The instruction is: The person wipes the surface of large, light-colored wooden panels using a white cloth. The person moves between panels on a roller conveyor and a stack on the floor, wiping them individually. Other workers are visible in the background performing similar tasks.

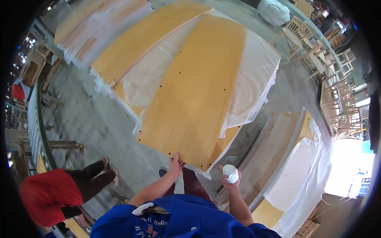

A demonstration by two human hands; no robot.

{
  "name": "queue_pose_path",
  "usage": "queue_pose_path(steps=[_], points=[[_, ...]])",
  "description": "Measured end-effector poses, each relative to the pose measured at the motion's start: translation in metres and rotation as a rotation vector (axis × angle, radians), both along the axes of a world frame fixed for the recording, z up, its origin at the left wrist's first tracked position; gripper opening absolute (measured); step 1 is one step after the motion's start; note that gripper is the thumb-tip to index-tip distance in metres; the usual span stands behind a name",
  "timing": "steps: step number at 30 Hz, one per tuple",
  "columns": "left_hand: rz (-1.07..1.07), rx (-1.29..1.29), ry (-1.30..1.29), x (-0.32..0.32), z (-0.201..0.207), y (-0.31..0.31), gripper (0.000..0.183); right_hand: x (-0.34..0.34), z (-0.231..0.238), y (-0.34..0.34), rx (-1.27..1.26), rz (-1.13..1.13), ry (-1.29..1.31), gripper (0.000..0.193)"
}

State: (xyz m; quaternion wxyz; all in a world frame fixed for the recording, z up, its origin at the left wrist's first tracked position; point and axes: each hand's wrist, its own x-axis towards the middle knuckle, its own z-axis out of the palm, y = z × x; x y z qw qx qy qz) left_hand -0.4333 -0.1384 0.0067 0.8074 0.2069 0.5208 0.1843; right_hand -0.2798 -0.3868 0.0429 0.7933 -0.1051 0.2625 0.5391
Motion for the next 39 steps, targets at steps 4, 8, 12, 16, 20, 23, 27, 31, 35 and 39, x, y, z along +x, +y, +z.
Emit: queue_pose_path(steps=[4, 8, 12, 16, 20, 23, 27, 31, 35, 39], points=[[-0.003, 0.026, 0.068, -0.064, -0.005, 0.004, 0.048, 0.014, 0.005, -0.013, 0.011, -0.041, -0.186, 0.064], [0.124, 0.033, 0.506, -0.126, -0.003, 0.019, 0.054, 0.015, 0.018, 0.024, 0.056, -0.071, -0.197, 0.071], [0.321, 0.508, 1.062, -0.148, 0.001, 0.052, 0.055, -0.013, 0.016, 0.080, 0.162, -0.021, -0.149, 0.076], [0.302, 0.395, 1.196, -0.163, 0.007, 0.094, 0.060, -0.040, 0.005, 0.118, 0.220, 0.104, -0.083, 0.075], [0.173, 0.442, 1.305, -0.166, 0.008, 0.119, 0.063, -0.031, 0.003, 0.124, 0.196, 0.273, -0.024, 0.069], [0.102, 0.512, 1.371, -0.179, 0.008, 0.147, 0.065, -0.011, 0.003, 0.127, 0.158, 0.374, -0.037, 0.066], [0.008, 0.576, 1.373, -0.194, 0.000, 0.194, 0.067, 0.021, 0.005, 0.121, 0.101, 0.367, -0.065, 0.065], [-0.090, 0.689, 1.336, -0.209, 0.000, 0.248, 0.066, 0.031, 0.011, 0.125, 0.108, 0.358, -0.138, 0.063], [-0.170, 0.668, 1.418, -0.202, 0.007, 0.296, 0.066, 0.023, 0.016, 0.147, 0.144, 0.309, -0.125, 0.071], [-0.193, 0.636, 1.265, -0.194, -0.009, 0.302, 0.066, 0.016, 0.012, 0.199, 0.223, 0.307, -0.188, 0.073]])
